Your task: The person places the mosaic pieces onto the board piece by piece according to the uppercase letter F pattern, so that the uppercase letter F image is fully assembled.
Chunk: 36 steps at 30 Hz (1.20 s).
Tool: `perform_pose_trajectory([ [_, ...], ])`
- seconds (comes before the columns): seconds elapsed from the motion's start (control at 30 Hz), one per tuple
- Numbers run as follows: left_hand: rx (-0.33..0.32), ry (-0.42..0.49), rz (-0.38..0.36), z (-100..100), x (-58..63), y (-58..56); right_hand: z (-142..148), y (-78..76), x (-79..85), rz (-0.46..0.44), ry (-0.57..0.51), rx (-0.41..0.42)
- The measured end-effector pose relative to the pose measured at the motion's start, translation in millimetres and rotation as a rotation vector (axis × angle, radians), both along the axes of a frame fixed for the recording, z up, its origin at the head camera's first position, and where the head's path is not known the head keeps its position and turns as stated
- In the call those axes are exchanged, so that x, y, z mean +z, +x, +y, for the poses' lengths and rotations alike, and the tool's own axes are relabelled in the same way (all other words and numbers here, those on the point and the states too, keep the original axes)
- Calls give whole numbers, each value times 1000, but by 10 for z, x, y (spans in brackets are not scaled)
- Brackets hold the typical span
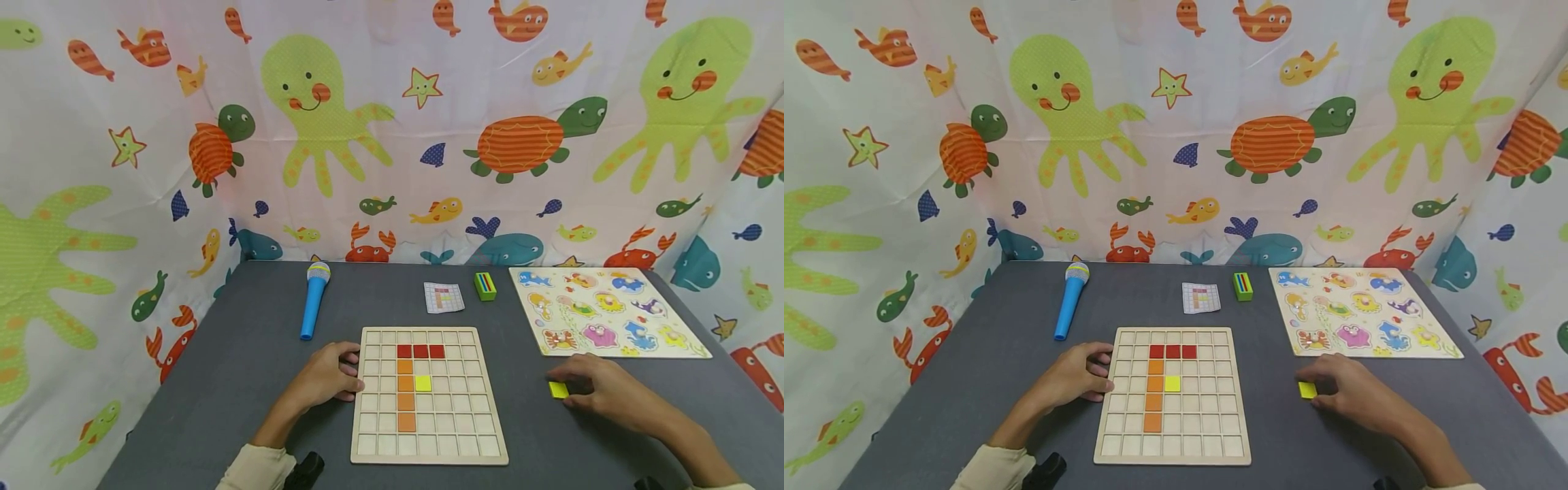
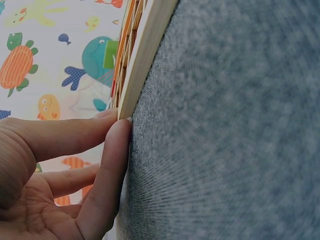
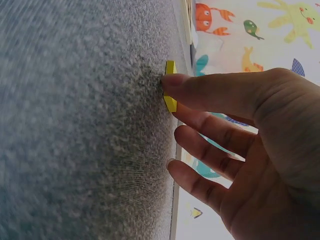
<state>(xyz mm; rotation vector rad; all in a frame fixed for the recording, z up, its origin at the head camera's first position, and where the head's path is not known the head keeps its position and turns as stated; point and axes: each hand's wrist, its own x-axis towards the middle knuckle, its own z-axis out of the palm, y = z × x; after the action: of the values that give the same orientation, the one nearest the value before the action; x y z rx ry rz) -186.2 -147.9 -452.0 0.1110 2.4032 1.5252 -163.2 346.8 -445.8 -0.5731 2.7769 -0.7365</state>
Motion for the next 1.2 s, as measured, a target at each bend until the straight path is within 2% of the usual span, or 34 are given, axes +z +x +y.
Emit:
perform_pose_trajectory([
  [0.33, 1, -3, -4, 0, -16, -16, 9, -18, -3, 49, 46, 31],
  [0.53, -3, 6, -4, -1, -15, -17, -54, -16, 3, 92, 26, 81],
  [0.8, -7, 12, -4, -1, -8, -10, -260, -39, 20, 119, -5, 103],
  [1.2, -2, 15, -4, -2, 3, -1, -696, -137, 79, 83, -21, 131],
])
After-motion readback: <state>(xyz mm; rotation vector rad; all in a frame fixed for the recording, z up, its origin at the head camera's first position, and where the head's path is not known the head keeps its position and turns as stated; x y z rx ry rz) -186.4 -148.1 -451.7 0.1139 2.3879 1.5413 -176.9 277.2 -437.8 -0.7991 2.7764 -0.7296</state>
